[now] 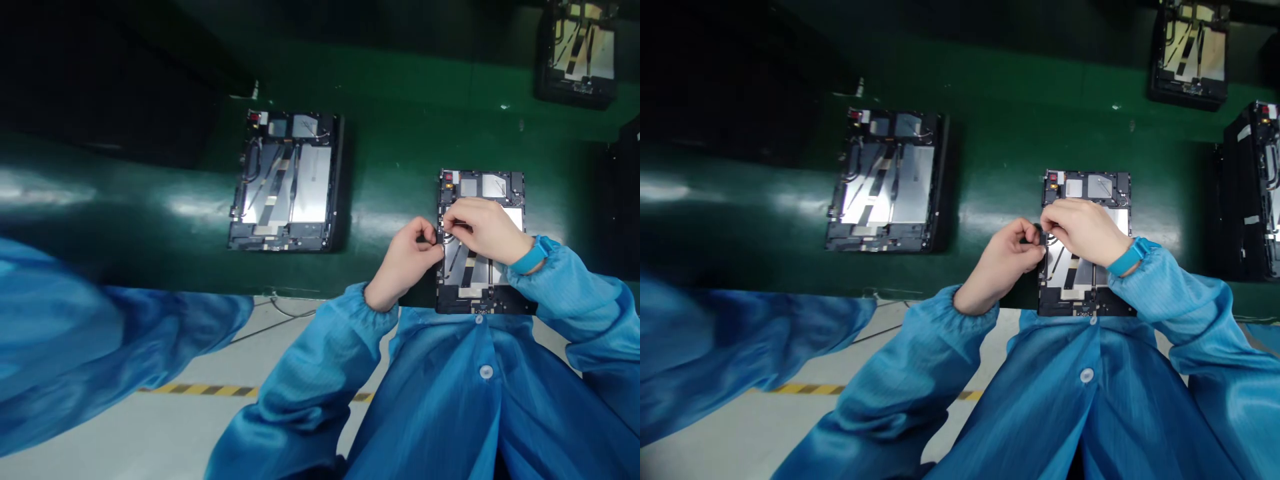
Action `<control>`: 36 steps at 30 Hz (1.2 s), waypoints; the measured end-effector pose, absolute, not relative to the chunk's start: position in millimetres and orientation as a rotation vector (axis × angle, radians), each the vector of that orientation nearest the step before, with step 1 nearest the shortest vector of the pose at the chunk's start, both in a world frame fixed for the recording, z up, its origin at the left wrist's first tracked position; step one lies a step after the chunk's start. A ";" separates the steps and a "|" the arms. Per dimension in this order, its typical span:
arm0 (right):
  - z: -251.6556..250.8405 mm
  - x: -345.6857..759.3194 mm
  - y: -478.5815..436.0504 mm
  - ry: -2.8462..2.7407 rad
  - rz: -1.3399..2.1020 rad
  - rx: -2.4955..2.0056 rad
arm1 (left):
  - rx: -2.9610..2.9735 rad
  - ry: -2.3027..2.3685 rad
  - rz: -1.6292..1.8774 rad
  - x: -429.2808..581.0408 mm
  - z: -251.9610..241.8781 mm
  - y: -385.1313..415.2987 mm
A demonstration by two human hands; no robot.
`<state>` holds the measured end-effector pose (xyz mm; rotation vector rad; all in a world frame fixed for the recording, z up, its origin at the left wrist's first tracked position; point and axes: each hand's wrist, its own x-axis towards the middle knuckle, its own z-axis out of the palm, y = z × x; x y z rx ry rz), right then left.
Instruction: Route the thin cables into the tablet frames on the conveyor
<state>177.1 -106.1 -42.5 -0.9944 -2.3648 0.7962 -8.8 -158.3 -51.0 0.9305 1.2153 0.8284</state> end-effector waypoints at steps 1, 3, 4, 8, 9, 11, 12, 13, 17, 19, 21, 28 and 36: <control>-42.5 176.7 -106.0 -2.363 0.797 -1.005 | 0.924 1.204 0.837 -9.1 -52.3 -156.3; -42.3 175.8 -105.8 -2.360 0.797 -1.020 | 0.936 1.190 0.854 -10.1 -54.6 -153.9; -42.1 175.4 -105.7 -2.358 0.799 -1.025 | 0.951 1.192 0.861 -10.7 -55.4 -153.5; -41.7 174.1 -105.4 -2.349 0.815 -1.036 | 0.994 1.216 0.861 -12.0 -55.4 -154.9; -41.7 173.9 -105.4 -2.346 0.818 -1.040 | 0.996 1.215 0.858 -11.9 -54.7 -155.4; -41.9 173.6 -105.5 -2.341 0.830 -1.047 | 0.997 1.212 0.855 -11.1 -52.9 -155.9; -42.1 173.4 -105.6 -2.339 0.838 -1.048 | 0.996 1.215 0.855 -10.4 -52.0 -155.9; -42.2 173.4 -105.5 -2.337 0.843 -1.047 | 0.990 1.222 0.854 -9.5 -51.1 -155.6; -41.8 173.3 -102.0 -2.327 0.798 -1.039 | 0.946 1.265 0.837 -6.2 -47.4 -151.7; -40.6 173.1 -98.0 -2.325 0.763 -1.052 | 0.942 1.281 0.812 -5.7 -45.7 -147.9; -39.3 172.3 -93.3 -2.328 0.759 -1.077 | 0.954 1.278 0.780 -6.2 -44.4 -142.7; -39.9 168.6 -85.0 -2.287 0.836 -1.147 | 1.055 1.278 0.720 -10.2 -43.9 -123.6; -40.0 167.5 -85.0 -2.266 0.852 -1.149 | 1.128 1.240 0.687 -13.9 -46.1 -121.7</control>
